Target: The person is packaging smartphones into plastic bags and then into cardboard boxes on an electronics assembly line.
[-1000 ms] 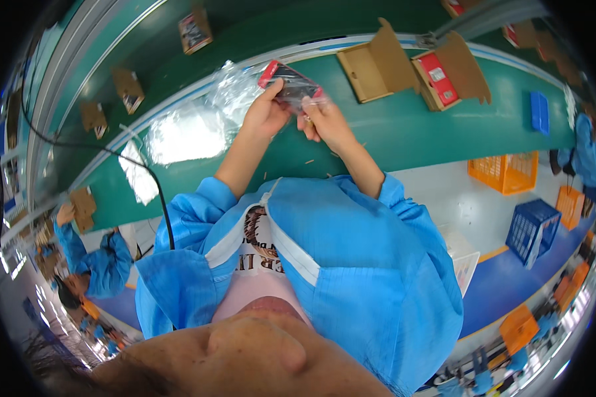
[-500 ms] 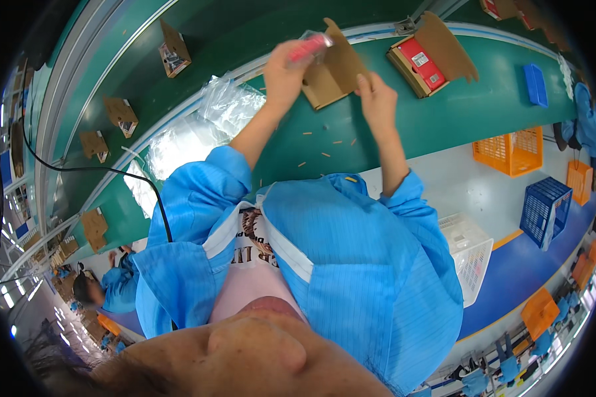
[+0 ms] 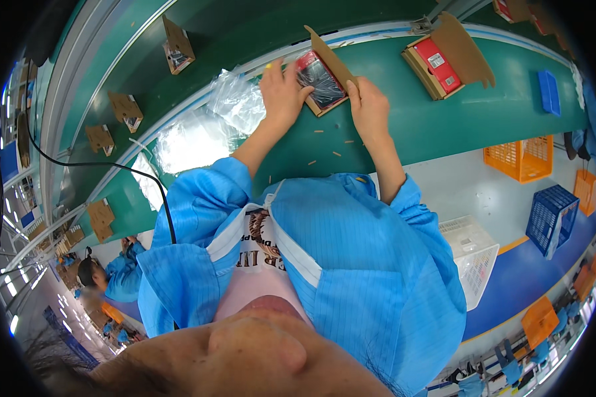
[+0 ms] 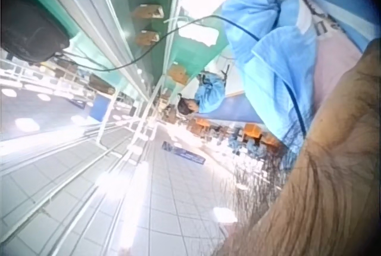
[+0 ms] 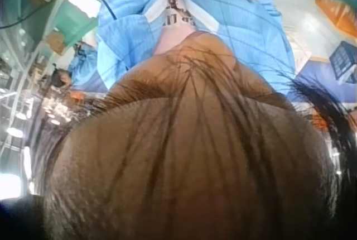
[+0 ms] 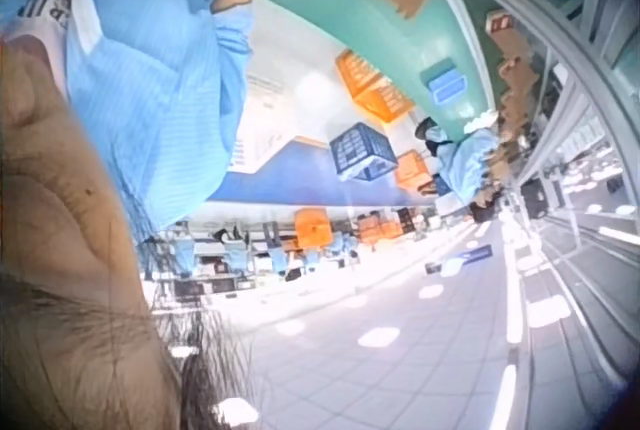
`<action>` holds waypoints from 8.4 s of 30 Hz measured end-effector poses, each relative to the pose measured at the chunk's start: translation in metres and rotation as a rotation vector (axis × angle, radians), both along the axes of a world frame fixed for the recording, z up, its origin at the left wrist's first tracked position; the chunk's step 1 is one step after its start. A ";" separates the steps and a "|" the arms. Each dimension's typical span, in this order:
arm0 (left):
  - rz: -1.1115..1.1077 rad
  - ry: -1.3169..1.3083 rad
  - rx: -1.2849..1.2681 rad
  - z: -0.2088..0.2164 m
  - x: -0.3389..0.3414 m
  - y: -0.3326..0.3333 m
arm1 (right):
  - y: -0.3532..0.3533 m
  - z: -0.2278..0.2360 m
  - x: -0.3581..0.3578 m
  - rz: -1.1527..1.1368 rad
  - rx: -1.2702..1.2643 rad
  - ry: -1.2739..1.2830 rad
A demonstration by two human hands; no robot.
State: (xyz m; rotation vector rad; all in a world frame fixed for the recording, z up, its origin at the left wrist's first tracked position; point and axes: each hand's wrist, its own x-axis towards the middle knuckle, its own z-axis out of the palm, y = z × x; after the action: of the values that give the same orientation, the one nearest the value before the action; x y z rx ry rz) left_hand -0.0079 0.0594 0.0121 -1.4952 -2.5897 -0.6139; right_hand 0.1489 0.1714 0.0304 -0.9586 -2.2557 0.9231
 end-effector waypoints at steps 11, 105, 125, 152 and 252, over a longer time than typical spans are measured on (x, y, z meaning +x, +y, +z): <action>-0.117 -0.036 0.205 0.008 -0.003 -0.018 | 0.015 0.011 -0.019 0.055 -0.205 0.067; -0.188 -0.173 -0.142 -0.041 -0.018 -0.135 | -0.019 -0.014 -0.045 0.611 0.438 -0.774; 0.016 -0.097 -0.103 -0.019 -0.010 -0.138 | -0.037 0.003 -0.001 0.092 -1.233 0.430; 0.382 -0.447 0.351 -0.024 -0.009 -0.104 | -0.089 -0.027 -0.002 0.479 0.181 0.006; -0.134 -0.128 -0.063 -0.029 -0.057 -0.158 | -0.022 -0.050 -0.112 0.227 0.199 0.053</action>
State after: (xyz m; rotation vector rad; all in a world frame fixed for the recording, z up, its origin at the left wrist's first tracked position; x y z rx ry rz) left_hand -0.0645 -0.0987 -0.0170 -1.7140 -2.6410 -0.6689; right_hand 0.0369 0.1494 -0.0194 -0.5936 -2.3920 0.7866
